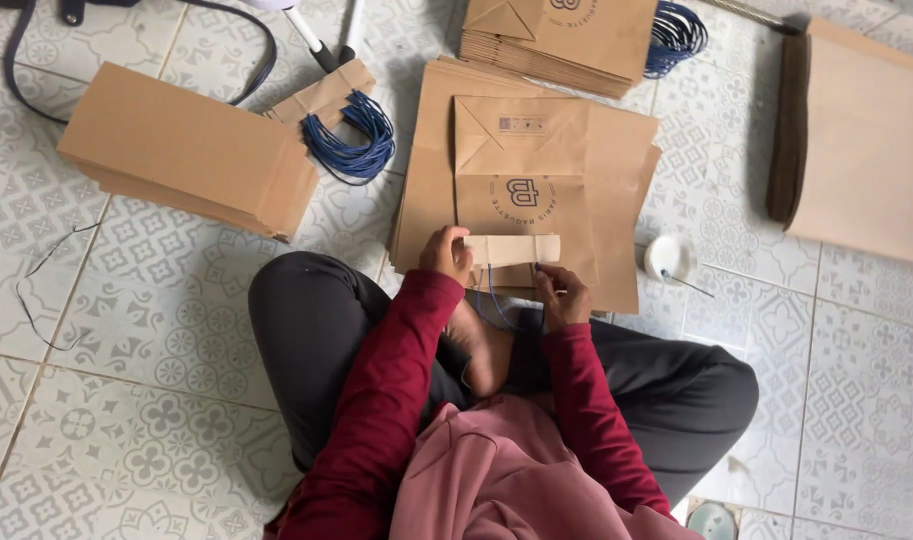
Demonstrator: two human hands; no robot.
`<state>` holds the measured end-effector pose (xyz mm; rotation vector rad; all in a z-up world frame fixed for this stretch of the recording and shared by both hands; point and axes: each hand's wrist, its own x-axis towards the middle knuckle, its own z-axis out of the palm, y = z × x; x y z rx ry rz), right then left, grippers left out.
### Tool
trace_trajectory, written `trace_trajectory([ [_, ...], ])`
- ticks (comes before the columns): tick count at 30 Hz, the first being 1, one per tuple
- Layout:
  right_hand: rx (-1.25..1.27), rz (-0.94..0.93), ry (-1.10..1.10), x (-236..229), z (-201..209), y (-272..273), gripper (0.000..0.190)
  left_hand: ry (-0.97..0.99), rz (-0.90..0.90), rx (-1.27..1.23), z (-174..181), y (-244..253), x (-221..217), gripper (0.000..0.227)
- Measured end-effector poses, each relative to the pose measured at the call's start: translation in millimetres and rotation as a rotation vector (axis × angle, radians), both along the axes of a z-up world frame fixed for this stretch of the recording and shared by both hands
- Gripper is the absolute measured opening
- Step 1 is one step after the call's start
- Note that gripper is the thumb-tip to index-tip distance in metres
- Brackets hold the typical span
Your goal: Attaching cord handles to paper bags using glue and cardboard reinforcement strips.
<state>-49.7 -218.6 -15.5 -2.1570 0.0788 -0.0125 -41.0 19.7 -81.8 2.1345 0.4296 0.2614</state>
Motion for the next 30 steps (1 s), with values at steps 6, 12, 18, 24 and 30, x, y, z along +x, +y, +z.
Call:
trace_trajectory([
  [6, 0.331, -0.057, -0.034, -7.7, 30.9, -0.5, 0.014, -0.323, -0.004, 0.222, 93.2, -11.7, -26.4, 0.050],
  [12, 0.392, 0.024, -0.225, -46.4, 131.2, 10.7, 0.016, -0.233, -0.365, -0.931, 145.5, -71.3, -72.2, 0.068],
  [18, -0.020, 0.110, -0.552, -62.8, 105.8, 15.4, 0.014, -0.120, -0.401, -0.995, 162.7, -95.7, -71.4, 0.045],
  [24, 0.089, 0.122, -0.472, -65.1, 65.5, 15.5, 0.022, 0.358, 0.095, -0.922, 125.9, -115.5, -50.1, 0.072],
  [30, 0.026, -0.117, -0.223, -33.6, 96.7, -48.5, 0.012, 0.181, 0.016, -1.362, 133.2, -104.9, -56.3, 0.031],
])
